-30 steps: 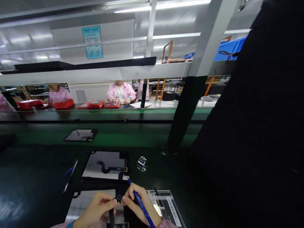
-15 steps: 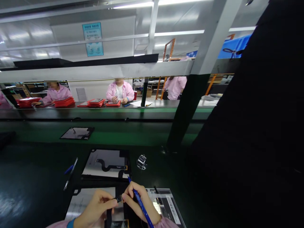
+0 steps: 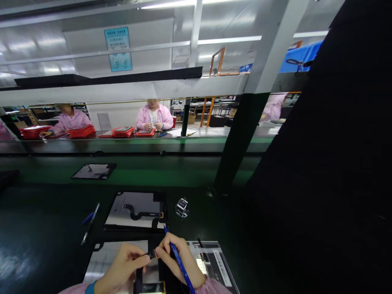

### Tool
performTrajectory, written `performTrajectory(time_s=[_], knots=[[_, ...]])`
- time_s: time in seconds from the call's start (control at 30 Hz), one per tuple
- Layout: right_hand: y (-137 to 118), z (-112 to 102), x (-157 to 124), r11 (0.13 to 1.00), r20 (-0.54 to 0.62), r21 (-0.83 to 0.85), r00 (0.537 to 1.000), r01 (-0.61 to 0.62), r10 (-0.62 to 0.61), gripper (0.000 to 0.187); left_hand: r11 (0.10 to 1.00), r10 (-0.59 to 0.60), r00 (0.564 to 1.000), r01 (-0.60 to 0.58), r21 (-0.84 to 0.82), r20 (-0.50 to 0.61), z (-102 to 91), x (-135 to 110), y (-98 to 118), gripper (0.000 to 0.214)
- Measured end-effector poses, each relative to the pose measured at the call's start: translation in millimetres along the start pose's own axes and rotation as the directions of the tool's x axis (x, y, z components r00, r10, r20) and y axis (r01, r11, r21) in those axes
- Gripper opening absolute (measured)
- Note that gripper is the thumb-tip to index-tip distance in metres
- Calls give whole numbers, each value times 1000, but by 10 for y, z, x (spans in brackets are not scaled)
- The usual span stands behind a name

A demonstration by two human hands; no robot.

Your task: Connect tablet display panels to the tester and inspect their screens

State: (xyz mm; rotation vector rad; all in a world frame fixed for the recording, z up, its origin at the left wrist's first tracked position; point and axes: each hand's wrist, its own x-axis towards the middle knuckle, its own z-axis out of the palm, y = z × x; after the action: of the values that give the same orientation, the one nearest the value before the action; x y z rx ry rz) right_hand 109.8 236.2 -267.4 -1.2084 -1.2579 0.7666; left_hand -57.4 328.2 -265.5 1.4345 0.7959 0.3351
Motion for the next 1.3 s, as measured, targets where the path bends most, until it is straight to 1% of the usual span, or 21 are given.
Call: performTrajectory(time_s=[0.1, 0.23, 0.47, 0.6, 0.73, 0.83, 0.93, 1.03, 1.17, 1.3], knots=[[4, -1, 4, 1000, -5, -12, 1000, 1, -1, 44, 1000, -5, 1000, 5, 4, 10, 1, 7, 17, 53], [75, 7, -2, 1000, -22, -16, 1000, 19, -19, 42, 999, -28, 1000, 28, -16, 1, 10, -5, 54, 56], [71, 3, -18, 996, 17, -63, 998, 65, -64, 37, 1000, 18, 1000, -19, 15, 10, 29, -13, 37, 57], [38, 7, -20, 995, 51, -81, 998, 50, -46, 36, 997, 51, 999, -52, 55, 10, 42, -33, 60, 54], [40, 35, -35, 998, 63, -53, 998, 31, -28, 35, 994, 73, 997, -74, 86, 15, 43, -53, 85, 51], [66, 59, -46, 999, 55, -30, 998, 17, -15, 34, 992, 85, 996, -86, 96, 11, 37, -44, 69, 56], [86, 84, -45, 1000, 18, -13, 1000, -4, 4, 33, 991, 106, 994, -105, 85, -8, 39, -25, 51, 58], [73, 98, -36, 999, 19, -35, 1000, 8, -7, 33, 992, 87, 996, -85, 89, -15, 41, -22, 53, 55], [31, 88, -29, 999, 95, -35, 995, 23, -20, 33, 992, 68, 998, -67, 111, 2, 32, -39, 79, 50], [11, 83, -27, 1000, 73, 10, 997, 3, -3, 33, 992, 77, 997, -75, 98, -19, 27, -42, 93, 48]])
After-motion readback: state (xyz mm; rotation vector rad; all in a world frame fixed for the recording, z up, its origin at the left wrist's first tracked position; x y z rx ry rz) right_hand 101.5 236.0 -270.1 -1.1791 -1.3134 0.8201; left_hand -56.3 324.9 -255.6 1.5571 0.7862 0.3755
